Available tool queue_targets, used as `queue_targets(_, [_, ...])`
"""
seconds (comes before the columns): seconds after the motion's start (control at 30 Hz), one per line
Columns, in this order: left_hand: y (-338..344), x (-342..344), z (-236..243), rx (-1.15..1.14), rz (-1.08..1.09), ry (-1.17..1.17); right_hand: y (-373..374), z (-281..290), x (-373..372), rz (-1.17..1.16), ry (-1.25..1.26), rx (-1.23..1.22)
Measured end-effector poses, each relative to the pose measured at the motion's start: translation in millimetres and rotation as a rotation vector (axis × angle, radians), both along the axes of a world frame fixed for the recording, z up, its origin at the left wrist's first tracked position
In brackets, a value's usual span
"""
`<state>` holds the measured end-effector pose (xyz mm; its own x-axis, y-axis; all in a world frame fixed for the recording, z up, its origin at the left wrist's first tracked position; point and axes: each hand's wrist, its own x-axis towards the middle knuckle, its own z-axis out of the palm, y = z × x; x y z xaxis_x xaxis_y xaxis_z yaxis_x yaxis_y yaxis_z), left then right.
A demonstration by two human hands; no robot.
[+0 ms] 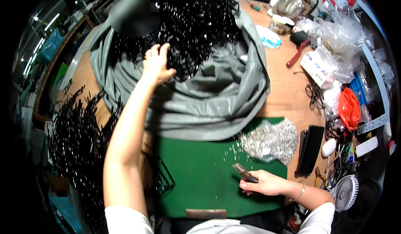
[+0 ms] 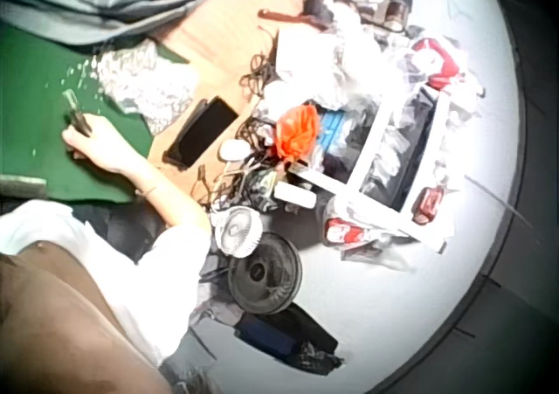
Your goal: The person repeatedly picks up black eyeglass frames from a pile and uses pliers to trim small protrusions from the temples. Trimmed pieces fall onto a green mat. The person occasionally moves aside a cloth covering more frames and continues the trimming process.
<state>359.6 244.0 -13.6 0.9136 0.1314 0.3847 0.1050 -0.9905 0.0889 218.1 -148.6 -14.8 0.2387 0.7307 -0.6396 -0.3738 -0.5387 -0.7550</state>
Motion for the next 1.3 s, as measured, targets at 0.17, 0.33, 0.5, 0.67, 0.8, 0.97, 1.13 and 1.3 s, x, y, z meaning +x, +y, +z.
queue_targets(0.17, [-27, 46, 5, 0.03, 0.205, 0.416, 4, 19, 19, -0.143, -0.043, 0.007])
queue_targets(0.33, [-1, 40, 4, 0.083, 0.124, 0.494, 97, 59, 71, -0.203, -0.197, 0.304])
queue_targets(0.5, [0, 51, 23, 0.054, 0.016, 0.401, 204, 14, 178, -0.663, -0.191, 0.319])
queue_targets(0.67, [23, 42, -2, -0.094, -0.009, 0.392, 222, -23, 174, -0.648, -0.062, 0.22])
queue_targets(0.8, [25, 48, 13, -0.122, -0.074, 0.366, 234, -19, 191, -0.767, 0.126, 0.245])
queue_targets(0.97, [13, 40, 55, -0.186, -0.09, 0.333, 230, -6, 185, -0.846, 0.394, 0.47])
queue_targets(1.13, [-18, -15, 87, -0.364, -0.175, 0.361, 161, 55, 126, -0.617, 0.161, 0.425])
queue_targets(1.3, [-109, -111, 4, -0.057, -0.081, 0.159, 97, 25, 42, -0.583, 0.099, 0.157])
